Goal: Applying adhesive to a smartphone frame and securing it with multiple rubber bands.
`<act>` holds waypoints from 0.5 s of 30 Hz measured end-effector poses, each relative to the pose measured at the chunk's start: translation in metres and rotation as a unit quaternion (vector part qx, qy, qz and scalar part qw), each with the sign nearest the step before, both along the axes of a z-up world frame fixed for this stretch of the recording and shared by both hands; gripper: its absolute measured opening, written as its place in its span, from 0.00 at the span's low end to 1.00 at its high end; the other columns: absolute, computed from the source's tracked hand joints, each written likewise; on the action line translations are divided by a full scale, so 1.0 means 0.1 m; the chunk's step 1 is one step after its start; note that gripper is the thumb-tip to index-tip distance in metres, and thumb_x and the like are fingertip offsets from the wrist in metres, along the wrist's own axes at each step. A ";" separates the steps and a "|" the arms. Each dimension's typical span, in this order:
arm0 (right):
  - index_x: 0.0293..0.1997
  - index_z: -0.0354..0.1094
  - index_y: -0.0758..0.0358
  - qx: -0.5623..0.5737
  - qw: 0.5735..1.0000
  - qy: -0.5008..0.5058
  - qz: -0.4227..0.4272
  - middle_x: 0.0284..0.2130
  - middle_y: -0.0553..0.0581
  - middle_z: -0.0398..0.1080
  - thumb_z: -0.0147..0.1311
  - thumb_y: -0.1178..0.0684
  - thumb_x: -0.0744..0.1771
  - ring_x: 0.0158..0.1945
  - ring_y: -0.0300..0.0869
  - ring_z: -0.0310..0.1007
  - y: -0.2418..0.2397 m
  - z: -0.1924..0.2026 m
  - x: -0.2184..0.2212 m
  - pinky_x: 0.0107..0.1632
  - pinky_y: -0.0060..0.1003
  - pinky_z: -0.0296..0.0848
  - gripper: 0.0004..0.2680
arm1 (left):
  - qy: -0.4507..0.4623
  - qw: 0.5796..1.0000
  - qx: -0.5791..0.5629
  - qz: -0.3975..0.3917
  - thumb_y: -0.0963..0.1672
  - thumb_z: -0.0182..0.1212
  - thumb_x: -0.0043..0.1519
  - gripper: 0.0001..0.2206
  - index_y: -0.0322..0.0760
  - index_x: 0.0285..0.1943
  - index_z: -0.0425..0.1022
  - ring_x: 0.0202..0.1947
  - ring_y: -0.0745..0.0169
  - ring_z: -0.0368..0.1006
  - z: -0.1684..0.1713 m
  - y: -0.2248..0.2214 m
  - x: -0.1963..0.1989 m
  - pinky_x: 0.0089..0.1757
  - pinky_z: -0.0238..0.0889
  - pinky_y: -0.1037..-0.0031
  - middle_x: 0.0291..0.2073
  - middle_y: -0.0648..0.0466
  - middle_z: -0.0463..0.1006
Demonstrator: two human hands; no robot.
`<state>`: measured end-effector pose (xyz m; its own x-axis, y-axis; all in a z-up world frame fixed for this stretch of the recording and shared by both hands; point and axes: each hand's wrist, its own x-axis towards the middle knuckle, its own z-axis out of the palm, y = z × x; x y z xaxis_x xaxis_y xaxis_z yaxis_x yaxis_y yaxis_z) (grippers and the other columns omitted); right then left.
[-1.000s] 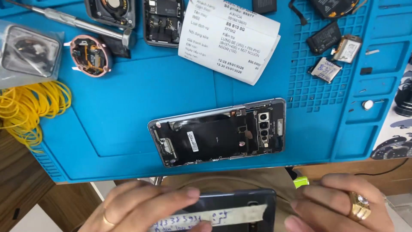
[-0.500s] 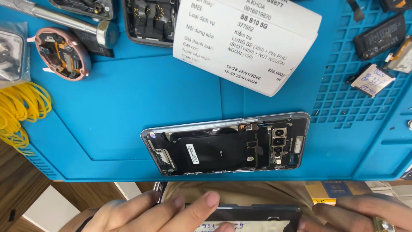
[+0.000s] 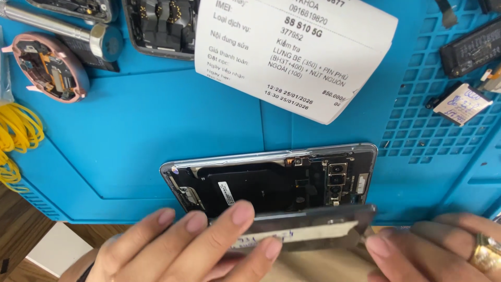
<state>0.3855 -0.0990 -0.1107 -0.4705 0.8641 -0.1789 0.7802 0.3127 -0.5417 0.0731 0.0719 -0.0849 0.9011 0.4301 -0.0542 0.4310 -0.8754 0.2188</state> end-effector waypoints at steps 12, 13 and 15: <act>0.56 0.73 0.58 0.045 0.999 -0.020 0.010 0.32 0.50 0.78 0.61 0.40 0.66 0.25 0.40 0.74 0.37 -0.03 0.03 0.25 0.39 0.74 0.17 | 0.036 0.999 0.019 -0.007 0.58 0.63 0.71 0.14 0.73 0.64 0.71 0.46 0.64 0.74 -0.06 0.16 0.29 0.47 0.70 0.67 0.56 0.67 0.80; 0.57 0.73 0.56 0.030 0.999 -0.034 0.025 0.32 0.51 0.78 0.62 0.37 0.65 0.25 0.41 0.75 0.34 -0.03 0.05 0.26 0.40 0.76 0.19 | 0.041 0.999 0.008 0.002 0.58 0.64 0.70 0.14 0.73 0.63 0.72 0.46 0.63 0.74 -0.05 0.16 0.31 0.46 0.72 0.65 0.56 0.66 0.80; 0.58 0.73 0.55 0.039 0.998 -0.036 0.035 0.31 0.50 0.77 0.62 0.36 0.66 0.24 0.41 0.74 0.33 -0.05 0.07 0.26 0.40 0.76 0.19 | 0.036 0.999 0.008 0.012 0.57 0.63 0.70 0.12 0.74 0.62 0.72 0.45 0.63 0.74 -0.06 0.15 0.33 0.47 0.70 0.65 0.55 0.67 0.80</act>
<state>0.3927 -0.0661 -0.1158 -0.5191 0.8417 -0.1487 0.7909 0.4071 -0.4568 0.1059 0.0865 -0.0913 0.8849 0.4521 -0.1125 0.4654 -0.8681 0.1725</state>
